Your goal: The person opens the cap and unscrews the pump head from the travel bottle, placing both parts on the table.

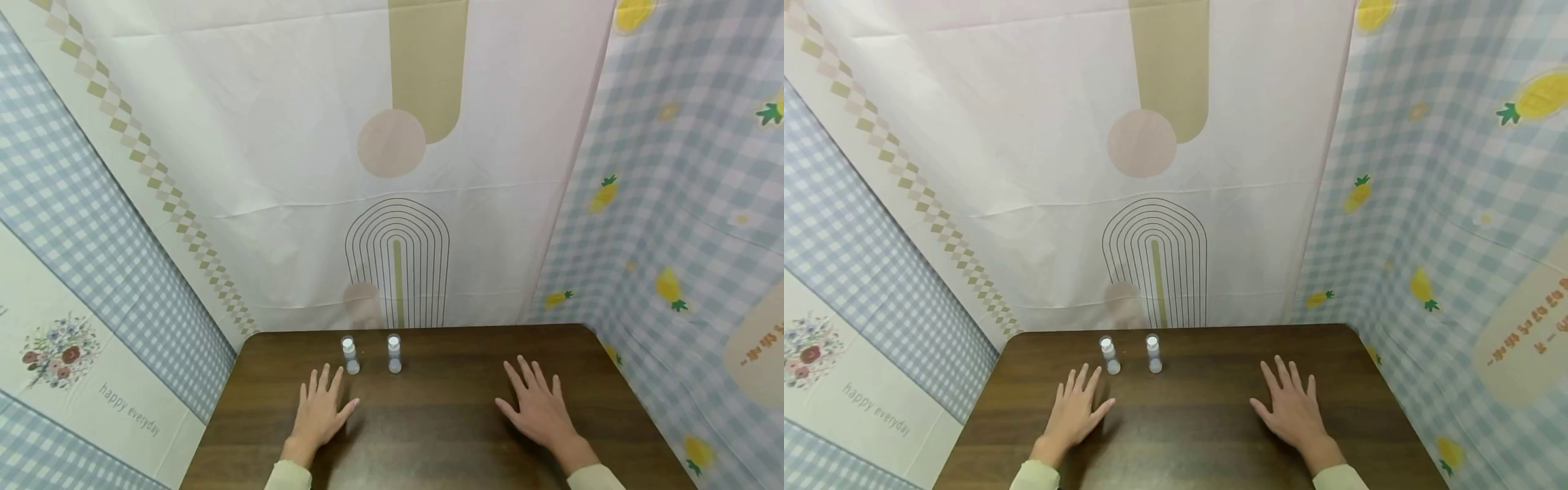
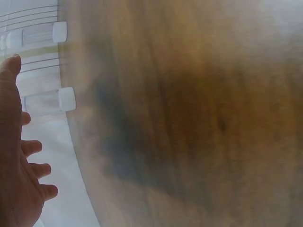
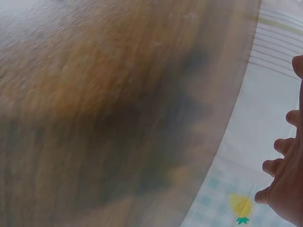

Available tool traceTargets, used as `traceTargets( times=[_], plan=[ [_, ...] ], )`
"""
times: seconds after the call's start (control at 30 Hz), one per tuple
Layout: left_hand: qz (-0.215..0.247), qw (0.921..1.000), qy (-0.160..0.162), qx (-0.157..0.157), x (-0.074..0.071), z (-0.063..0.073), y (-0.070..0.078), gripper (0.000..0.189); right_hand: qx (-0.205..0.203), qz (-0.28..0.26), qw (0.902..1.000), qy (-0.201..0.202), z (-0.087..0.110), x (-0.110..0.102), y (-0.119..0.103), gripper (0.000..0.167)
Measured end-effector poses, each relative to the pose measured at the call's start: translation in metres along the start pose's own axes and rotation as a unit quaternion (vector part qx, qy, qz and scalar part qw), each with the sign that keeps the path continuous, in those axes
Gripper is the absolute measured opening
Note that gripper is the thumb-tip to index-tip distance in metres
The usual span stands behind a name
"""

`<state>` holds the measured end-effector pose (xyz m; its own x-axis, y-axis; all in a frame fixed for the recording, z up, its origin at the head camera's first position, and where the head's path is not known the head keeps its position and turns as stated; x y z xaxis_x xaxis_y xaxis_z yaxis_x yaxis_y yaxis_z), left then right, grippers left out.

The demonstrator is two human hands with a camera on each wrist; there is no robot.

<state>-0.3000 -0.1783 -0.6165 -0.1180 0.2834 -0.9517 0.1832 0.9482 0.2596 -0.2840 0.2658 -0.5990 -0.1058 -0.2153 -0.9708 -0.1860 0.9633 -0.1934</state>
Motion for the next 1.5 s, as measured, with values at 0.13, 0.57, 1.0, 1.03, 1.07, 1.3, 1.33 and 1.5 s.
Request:
traceTargets(
  times=[0.13, 0.57, 1.0, 1.03, 1.07, 1.3, 1.33, 1.5],
  plan=[
    [0.025, 0.9997, 0.003, -0.005, -0.005, -0.009, -0.001, 0.077, -0.013, 0.000, 0.9999, 0.008, -0.005, -0.001, -0.010, 0.082],
    [0.095, 0.9950, 0.017, -0.028, -0.010, -0.036, -0.001, 0.081, -0.080, -0.023, 0.9965, 0.007, -0.013, -0.001, -0.044, 0.080],
    [0.162, 0.9839, 0.015, -0.074, 0.006, -0.053, -0.011, 0.082, -0.156, -0.086, 0.9840, -0.013, -0.018, -0.007, -0.081, 0.076],
    [0.170, 0.9821, 0.017, -0.079, 0.008, -0.054, -0.011, 0.082, -0.159, -0.089, 0.9832, -0.013, -0.017, -0.007, -0.082, 0.076],
    [0.178, 0.9803, 0.019, -0.084, 0.010, -0.055, -0.012, 0.082, -0.162, -0.090, 0.9825, -0.012, -0.017, -0.007, -0.084, 0.075],
    [0.247, 0.9602, 0.083, -0.102, 0.015, -0.065, -0.014, 0.079, -0.198, -0.089, 0.9760, -0.018, -0.016, 0.000, -0.094, 0.073],
    [0.255, 0.9570, 0.093, -0.103, 0.015, -0.066, -0.013, 0.078, -0.205, -0.088, 0.9747, -0.019, -0.015, 0.003, -0.096, 0.072],
    [0.294, 0.9395, 0.124, -0.125, 0.017, -0.070, -0.014, 0.072, -0.225, -0.093, 0.9695, -0.025, -0.015, 0.012, -0.106, 0.071]
  ],
)
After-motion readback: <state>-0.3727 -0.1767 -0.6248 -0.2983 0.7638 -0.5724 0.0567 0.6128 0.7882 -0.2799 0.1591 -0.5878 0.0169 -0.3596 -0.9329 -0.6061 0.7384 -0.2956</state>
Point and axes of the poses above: each hand's wrist, its own z-axis away from the middle knuckle, its own x-axis out of the palm, y = z × x, the point moved 8 cm from there along -z, towards the middle knuckle
